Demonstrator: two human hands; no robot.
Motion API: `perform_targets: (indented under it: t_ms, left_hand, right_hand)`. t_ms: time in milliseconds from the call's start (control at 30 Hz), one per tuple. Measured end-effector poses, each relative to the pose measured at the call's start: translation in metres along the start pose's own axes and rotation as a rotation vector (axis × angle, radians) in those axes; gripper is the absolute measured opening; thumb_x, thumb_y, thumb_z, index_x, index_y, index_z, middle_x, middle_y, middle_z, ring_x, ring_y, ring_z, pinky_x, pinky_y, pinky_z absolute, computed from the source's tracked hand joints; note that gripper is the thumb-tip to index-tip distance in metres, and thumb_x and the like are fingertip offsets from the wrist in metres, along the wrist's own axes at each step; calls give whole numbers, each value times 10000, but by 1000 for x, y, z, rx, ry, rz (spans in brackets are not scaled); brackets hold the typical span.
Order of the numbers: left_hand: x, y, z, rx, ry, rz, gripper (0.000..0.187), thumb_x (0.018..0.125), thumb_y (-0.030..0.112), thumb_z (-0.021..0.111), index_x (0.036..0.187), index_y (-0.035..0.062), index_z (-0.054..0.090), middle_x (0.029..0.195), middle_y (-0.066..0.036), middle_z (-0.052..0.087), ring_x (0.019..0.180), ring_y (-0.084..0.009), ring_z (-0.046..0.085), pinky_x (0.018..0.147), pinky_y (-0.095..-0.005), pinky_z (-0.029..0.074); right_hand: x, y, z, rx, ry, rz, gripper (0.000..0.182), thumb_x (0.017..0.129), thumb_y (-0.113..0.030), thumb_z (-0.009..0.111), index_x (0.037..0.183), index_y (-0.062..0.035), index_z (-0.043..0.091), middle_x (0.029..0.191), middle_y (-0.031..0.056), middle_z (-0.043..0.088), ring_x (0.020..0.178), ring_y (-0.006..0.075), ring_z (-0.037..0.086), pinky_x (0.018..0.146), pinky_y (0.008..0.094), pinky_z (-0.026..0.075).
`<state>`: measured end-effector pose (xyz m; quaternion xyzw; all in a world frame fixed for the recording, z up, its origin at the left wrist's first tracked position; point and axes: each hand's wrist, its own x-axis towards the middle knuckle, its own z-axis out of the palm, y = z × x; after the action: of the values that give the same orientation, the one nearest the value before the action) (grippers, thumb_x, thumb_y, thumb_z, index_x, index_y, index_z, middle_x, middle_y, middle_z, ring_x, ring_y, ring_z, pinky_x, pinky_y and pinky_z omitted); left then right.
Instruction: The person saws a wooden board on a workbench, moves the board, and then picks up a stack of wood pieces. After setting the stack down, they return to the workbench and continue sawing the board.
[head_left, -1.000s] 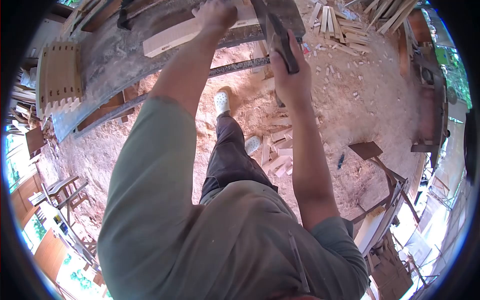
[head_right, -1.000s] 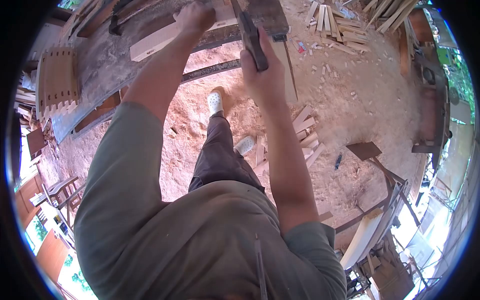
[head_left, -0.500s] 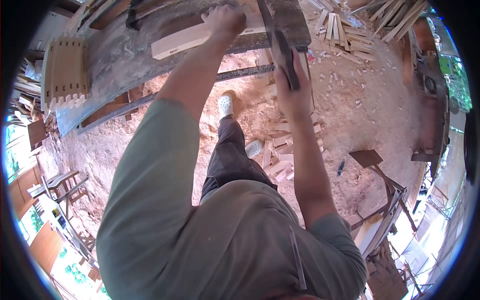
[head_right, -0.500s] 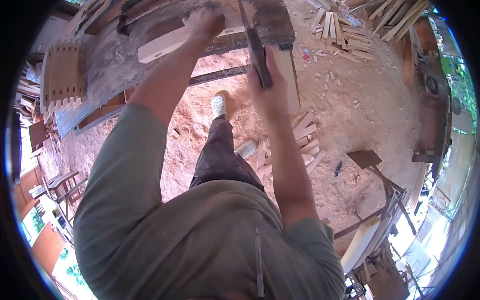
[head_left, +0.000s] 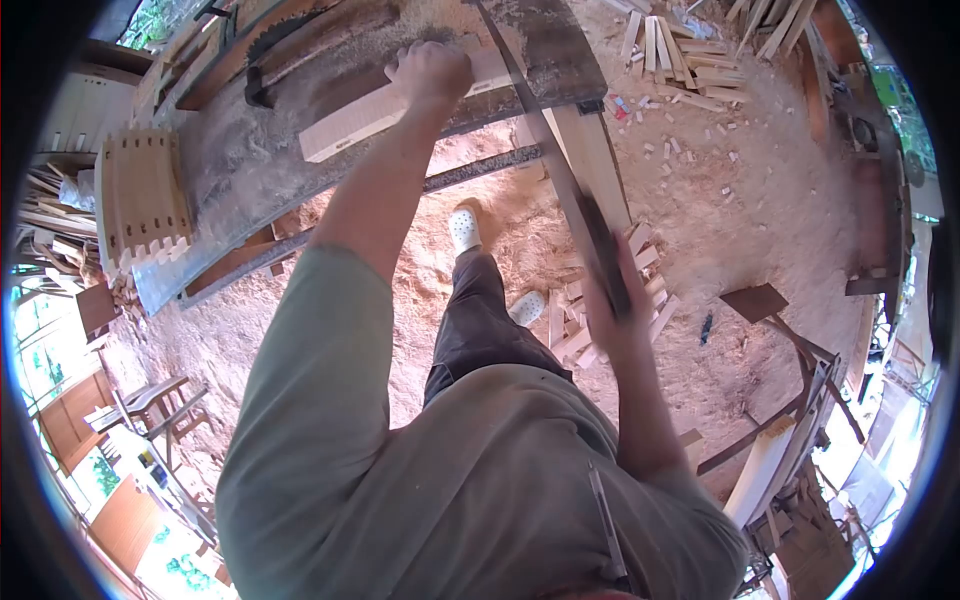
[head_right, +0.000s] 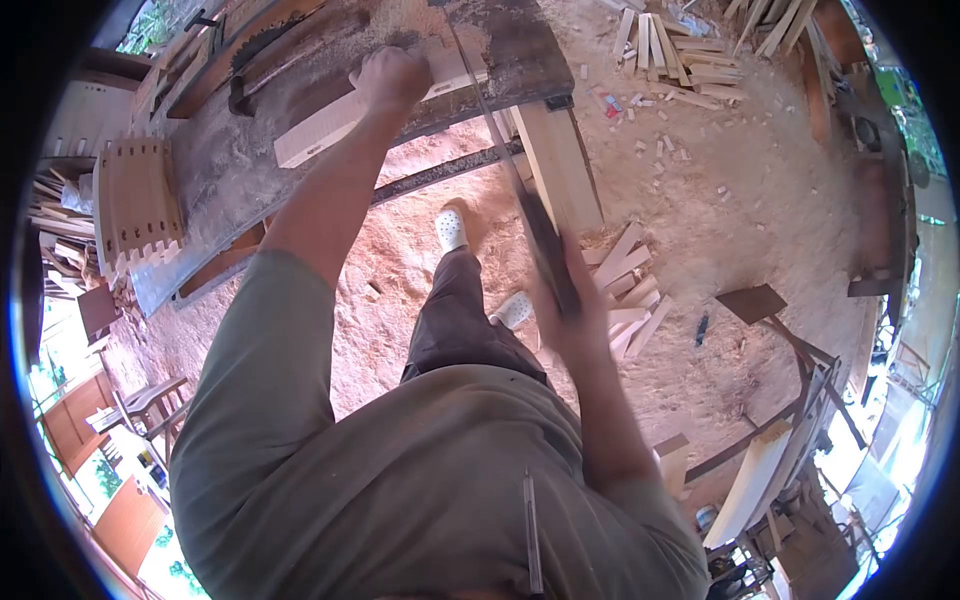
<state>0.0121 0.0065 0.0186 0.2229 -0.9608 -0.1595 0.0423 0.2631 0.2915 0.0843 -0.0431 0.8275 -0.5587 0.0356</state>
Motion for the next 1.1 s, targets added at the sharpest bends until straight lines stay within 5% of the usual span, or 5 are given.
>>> perform_targets:
  t_ms: [133,200,300,433,1100]
  left_hand:
    - [-1,-4,3,24,-7,2,401,860,294,475,1059,71,742,1201,-137,684,1204,-295,573,1073,-494,326]
    - [-3,-4,-1,-4,-27,-23,399,856,297,481,1062,76,742,1202,-138,683,1208,-289,573,1077,-492,324]
    - [1,-6,0,-7,16,-21,387,845,284,493,1056,75,741,1202,-142,683,1206,-281,581,1090,-486,318]
    - [-1,-8,0,59,-34,-29,448,853,324,460,1097,60,728,1223,-193,669,1173,-362,612,1062,-502,383]
    - [6,-13,7,48,74,-48,429,854,289,444,1030,38,744,1188,-169,684,1165,-323,608,1049,-478,370]
  right_hand:
    - [144,-6,72,43,22,-68,539,915,-218,629,1411,-63,486,879,164,692,804,229,691,708,348,522]
    - [152,-6,76,161,26,14,503,921,-136,622,1394,-10,504,938,43,647,833,67,564,736,238,481]
    - [130,1,65,269,205,-86,537,895,-216,673,1379,-35,526,953,119,702,862,165,680,756,291,517]
    - [105,9,53,321,223,-76,538,889,-204,685,1374,-27,532,974,100,699,873,128,658,777,269,508]
    - [3,10,-16,193,-91,38,537,861,-60,667,1369,9,507,1004,154,690,911,198,683,818,331,523]
